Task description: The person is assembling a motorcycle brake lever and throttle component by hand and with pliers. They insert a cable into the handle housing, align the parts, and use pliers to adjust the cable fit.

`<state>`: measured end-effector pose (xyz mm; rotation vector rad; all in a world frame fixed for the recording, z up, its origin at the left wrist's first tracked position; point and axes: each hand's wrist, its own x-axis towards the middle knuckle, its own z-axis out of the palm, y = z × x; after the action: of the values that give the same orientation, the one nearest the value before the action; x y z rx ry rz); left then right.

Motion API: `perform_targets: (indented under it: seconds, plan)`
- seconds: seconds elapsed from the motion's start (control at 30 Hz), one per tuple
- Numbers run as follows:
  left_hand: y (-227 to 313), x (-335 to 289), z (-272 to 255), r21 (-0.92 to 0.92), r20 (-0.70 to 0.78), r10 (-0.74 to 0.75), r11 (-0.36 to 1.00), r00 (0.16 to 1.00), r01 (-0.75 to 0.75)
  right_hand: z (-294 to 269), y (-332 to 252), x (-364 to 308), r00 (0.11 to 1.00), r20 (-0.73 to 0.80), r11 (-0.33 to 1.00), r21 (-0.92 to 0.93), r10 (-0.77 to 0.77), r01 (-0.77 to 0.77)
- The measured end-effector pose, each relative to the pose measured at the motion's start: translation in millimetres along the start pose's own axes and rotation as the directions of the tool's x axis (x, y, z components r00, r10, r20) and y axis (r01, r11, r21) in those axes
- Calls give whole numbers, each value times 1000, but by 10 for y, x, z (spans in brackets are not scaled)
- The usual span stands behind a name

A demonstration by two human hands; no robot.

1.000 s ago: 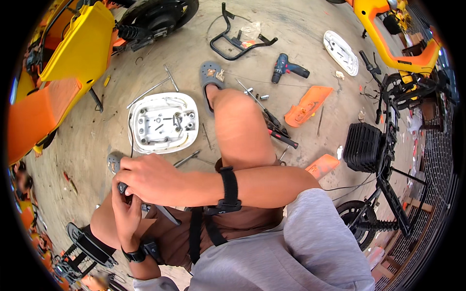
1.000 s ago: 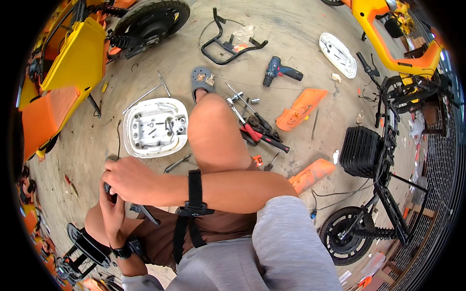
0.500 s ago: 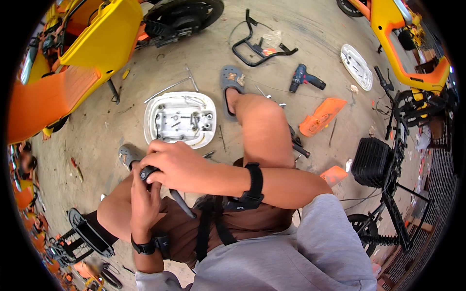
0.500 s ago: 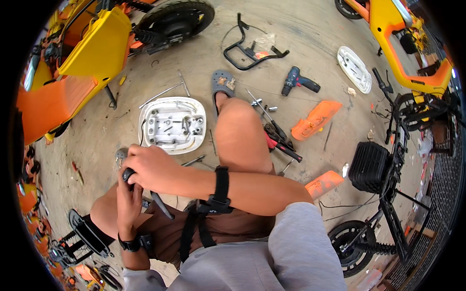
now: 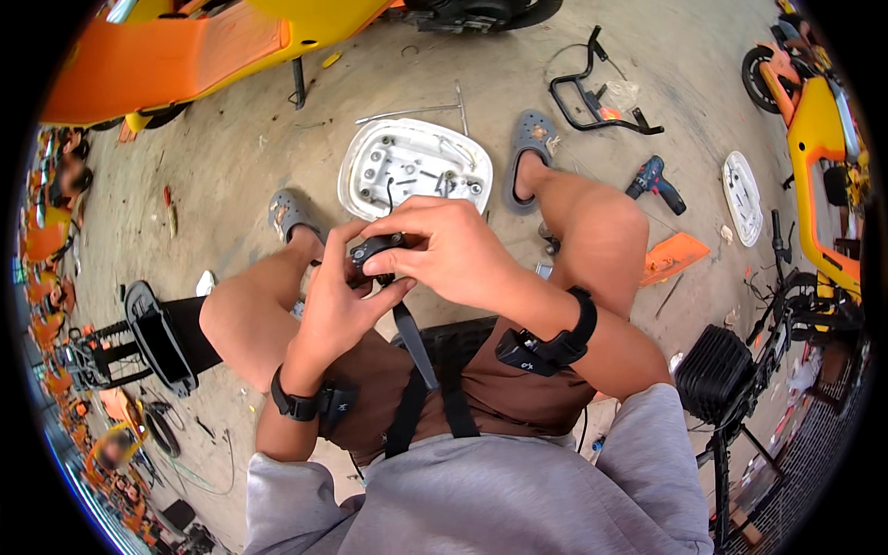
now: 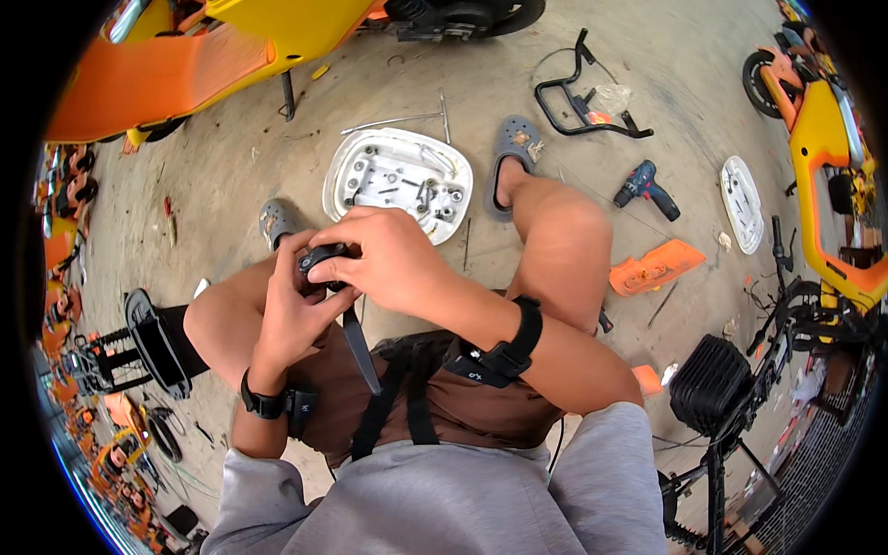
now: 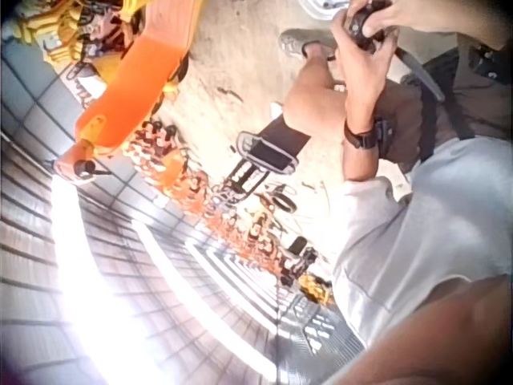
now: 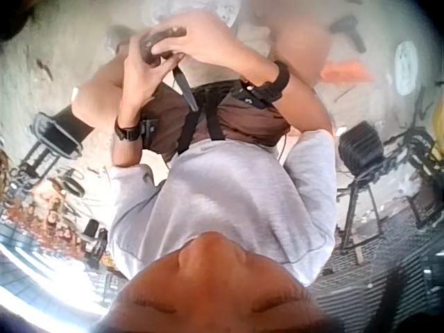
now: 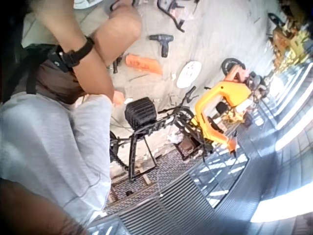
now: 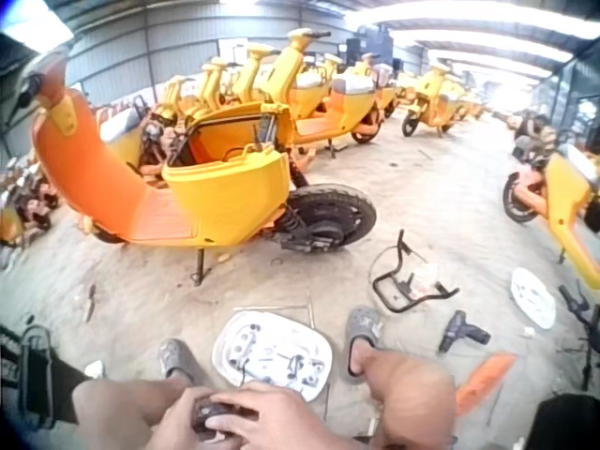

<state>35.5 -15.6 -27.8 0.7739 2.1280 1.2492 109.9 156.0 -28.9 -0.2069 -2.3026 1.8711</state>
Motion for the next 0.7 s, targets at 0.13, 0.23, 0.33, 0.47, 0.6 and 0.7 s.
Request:
perform_targets:
  seconds: [0.13,0.23,0.33,0.47,0.6,0.7]
  plan:
    - [-32,-10,-26,93,-5,-19,995,1000,19,67,-115,-6,995,-25,994,51,98,-97]
    - [92,25,-76,105,63,-83,992,995,76,133,3,-17,993,-92,992,105,79,-70]
    - [95,3,-78,-7,83,-80,997,993,81,135,39,11,995,-63,985,156,78,-67]
    - [95,-24,-107,-90,114,-25,995,993,35,127,17,25,993,-64,975,204,102,-87]
    - [-5,-72,-76,-148,46,61,988,997,-54,121,8,39,989,-79,955,278,127,-100]
    - [7,-63,-126,-48,44,50,998,998,-48,92,-25,50,993,-47,950,299,111,-92]
